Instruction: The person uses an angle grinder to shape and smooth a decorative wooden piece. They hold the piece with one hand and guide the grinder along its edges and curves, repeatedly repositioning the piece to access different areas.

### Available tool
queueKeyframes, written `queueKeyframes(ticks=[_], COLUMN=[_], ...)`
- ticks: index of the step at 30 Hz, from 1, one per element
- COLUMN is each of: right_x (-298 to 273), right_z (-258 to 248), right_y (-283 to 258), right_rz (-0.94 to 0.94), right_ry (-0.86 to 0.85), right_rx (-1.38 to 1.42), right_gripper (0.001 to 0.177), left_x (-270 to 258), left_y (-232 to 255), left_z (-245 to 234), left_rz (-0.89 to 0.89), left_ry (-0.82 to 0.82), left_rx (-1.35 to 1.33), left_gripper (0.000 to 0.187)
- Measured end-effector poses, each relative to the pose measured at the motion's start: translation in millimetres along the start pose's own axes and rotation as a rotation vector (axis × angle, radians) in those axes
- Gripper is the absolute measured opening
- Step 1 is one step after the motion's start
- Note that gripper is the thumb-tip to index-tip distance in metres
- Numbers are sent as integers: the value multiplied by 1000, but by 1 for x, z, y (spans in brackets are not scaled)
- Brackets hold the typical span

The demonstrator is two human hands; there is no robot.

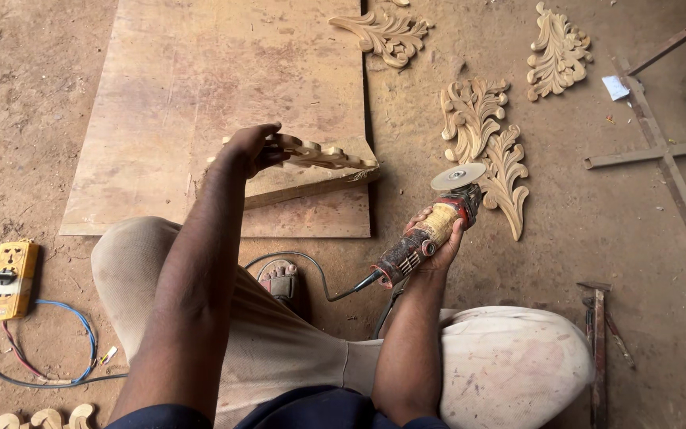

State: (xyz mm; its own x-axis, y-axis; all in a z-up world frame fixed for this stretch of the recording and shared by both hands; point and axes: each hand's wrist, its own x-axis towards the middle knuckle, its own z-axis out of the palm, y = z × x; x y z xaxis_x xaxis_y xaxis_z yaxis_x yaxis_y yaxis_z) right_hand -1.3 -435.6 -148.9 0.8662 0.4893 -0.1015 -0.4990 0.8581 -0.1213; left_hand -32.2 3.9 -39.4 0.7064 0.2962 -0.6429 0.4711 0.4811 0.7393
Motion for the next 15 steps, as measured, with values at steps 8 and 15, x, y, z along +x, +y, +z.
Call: queueKeyframes(ticks=[8,15], right_x=[-20,-34], right_z=[-13,-2], right_y=[-13,3], right_rz=[-93,-112], right_ry=[84,164], right_rx=[-87,-119], right_gripper=[63,58], left_x=[52,45], left_y=[-5,7], left_z=[6,25], left_rz=[76,585], left_ry=[139,404], left_rx=[958,2076], left_gripper=[32,55])
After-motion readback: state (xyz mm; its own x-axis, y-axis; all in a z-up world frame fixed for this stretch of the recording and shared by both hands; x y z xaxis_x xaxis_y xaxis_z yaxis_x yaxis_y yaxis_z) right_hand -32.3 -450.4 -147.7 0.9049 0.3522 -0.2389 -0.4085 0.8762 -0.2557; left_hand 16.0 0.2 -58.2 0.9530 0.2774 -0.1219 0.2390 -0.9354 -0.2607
